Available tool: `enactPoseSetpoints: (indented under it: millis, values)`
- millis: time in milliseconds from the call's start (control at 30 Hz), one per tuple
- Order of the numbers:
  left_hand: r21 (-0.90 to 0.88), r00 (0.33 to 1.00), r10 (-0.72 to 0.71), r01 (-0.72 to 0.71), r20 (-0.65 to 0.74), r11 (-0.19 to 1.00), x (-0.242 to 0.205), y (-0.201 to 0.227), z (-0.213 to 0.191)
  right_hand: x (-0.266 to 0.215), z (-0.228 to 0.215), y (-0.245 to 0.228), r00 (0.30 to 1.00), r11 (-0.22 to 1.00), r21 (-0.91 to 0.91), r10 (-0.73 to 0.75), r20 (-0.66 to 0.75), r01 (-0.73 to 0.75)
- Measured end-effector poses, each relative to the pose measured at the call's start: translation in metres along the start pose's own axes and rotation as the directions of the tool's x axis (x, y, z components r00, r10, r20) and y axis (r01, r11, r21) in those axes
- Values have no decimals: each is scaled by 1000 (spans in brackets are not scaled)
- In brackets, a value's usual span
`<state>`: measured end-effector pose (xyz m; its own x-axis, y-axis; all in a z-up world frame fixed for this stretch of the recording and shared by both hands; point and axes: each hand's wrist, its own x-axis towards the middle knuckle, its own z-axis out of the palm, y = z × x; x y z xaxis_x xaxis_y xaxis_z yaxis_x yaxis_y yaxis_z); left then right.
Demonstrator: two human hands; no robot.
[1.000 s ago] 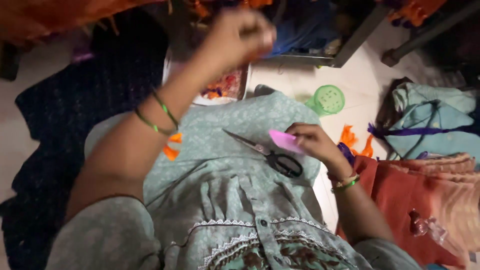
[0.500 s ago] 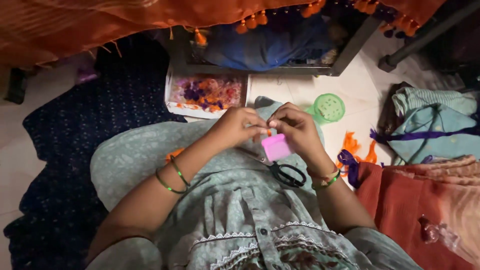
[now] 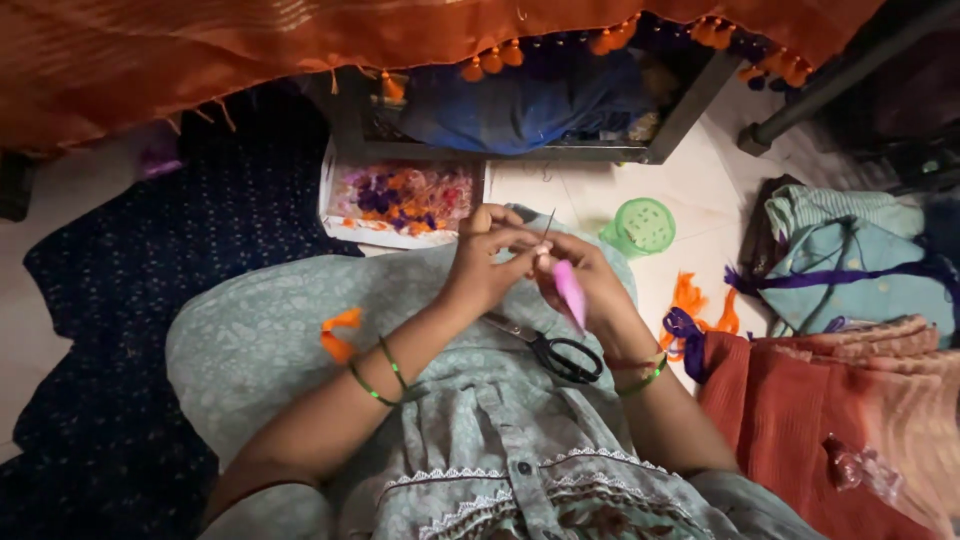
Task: Trimming and attaching decorative tassels to the edge of a garment.
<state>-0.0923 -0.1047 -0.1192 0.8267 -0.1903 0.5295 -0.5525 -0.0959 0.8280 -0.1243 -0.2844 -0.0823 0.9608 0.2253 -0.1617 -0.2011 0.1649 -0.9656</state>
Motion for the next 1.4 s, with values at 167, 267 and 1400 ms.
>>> enactPoseSetpoints:
  millis: [167, 267, 1400]
  values:
    - [-589, 954, -287, 284, 92, 757, 6, -14, 34, -10, -85, 51, 990, 993, -7, 115, -77, -116]
    - [-668, 789, -542, 573, 290, 476, 3, -36, 59, -30, -142, 55, 981, 990, -91, 90, -172, -107]
    - [-291, 870, -309, 432, 384, 854, -86, -111, 107, -78, -95, 95, 801, -53, -999, -597, 29, -3]
